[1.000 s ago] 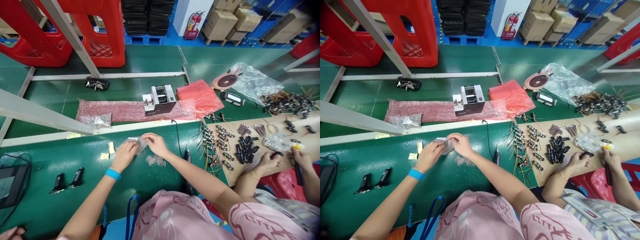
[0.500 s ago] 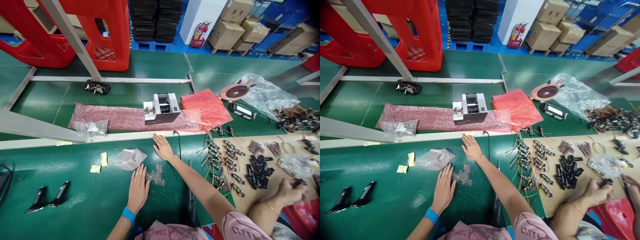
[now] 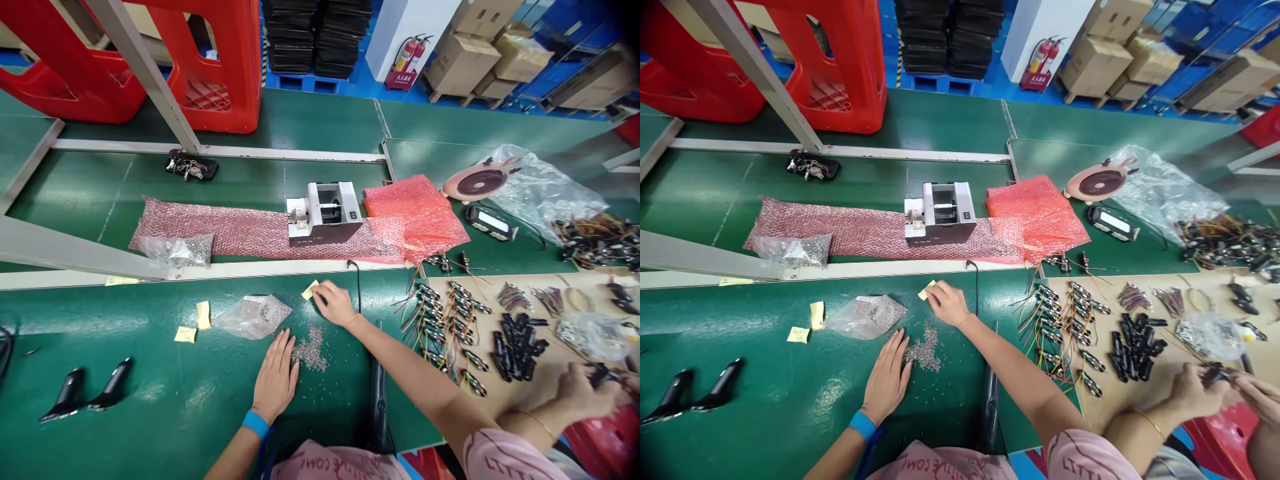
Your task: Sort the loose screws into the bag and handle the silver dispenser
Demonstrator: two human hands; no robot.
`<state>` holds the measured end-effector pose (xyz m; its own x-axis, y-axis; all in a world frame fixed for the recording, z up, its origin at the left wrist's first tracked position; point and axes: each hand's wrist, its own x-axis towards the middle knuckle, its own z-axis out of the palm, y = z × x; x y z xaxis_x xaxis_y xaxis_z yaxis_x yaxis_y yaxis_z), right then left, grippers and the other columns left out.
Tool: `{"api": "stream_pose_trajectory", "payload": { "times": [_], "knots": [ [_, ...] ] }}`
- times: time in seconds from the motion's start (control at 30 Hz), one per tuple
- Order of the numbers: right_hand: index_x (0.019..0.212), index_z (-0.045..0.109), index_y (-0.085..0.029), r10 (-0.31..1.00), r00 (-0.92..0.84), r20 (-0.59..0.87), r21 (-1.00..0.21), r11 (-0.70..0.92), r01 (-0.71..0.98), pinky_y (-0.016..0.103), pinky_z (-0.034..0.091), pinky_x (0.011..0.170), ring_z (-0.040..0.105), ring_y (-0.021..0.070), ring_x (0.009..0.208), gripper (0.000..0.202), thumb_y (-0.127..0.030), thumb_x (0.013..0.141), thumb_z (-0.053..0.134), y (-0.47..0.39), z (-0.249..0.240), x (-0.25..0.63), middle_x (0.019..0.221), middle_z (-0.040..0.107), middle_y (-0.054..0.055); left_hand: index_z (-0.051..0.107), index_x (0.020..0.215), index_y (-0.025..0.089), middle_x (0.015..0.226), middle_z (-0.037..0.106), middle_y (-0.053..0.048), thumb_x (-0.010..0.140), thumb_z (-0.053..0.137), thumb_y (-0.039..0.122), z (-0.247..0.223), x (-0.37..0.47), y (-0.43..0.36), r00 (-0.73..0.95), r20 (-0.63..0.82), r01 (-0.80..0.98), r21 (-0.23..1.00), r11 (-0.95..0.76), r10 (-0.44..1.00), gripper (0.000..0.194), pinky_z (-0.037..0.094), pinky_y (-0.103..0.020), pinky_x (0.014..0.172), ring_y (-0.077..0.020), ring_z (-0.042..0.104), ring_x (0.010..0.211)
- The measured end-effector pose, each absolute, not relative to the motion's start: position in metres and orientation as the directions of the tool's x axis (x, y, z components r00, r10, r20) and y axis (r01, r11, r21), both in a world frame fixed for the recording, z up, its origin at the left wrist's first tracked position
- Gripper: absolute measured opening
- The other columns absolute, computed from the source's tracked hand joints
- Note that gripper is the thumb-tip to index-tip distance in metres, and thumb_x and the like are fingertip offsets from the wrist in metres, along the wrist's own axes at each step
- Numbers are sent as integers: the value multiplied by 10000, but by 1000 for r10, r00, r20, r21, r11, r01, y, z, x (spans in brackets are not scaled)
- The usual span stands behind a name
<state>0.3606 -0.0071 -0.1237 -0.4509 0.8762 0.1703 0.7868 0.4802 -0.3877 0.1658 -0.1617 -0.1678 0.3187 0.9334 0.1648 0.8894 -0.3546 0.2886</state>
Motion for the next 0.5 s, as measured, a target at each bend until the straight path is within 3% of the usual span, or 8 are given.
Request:
{"api": "stream_pose_trajectory", "payload": {
  "times": [0.17,0.27,0.5],
  "knots": [
    [1002,654,-201,948,-306,85,-342,316,885,259,458,721,584,185,976,236,-266,945,435,43,-118,356,1029,633,69,384,1354,131,1449,379,-109,920,393,238,-166,163,-163,288,149,868,376,-324,946,447,392,-427,1075,-234,342,1347],
    [936,662,-222,941,-338,6,-314,323,893,249,445,696,581,176,975,208,-259,940,457,54,-116,356,1026,628,49,385,1352,144,1444,386,-107,921,385,236,-167,164,-164,269,141,862,406,-304,953,441,395,-439,1073,-239,353,1341],
    [950,591,-145,894,-438,-94,-260,403,878,285,417,652,563,208,835,220,-128,934,372,52,-81,326,978,590,120,391,1352,164,1436,400,-99,918,382,232,-167,164,-164,240,139,853,442,-277,961,439,406,-442,1069,-239,375,1329]
  ]
}}
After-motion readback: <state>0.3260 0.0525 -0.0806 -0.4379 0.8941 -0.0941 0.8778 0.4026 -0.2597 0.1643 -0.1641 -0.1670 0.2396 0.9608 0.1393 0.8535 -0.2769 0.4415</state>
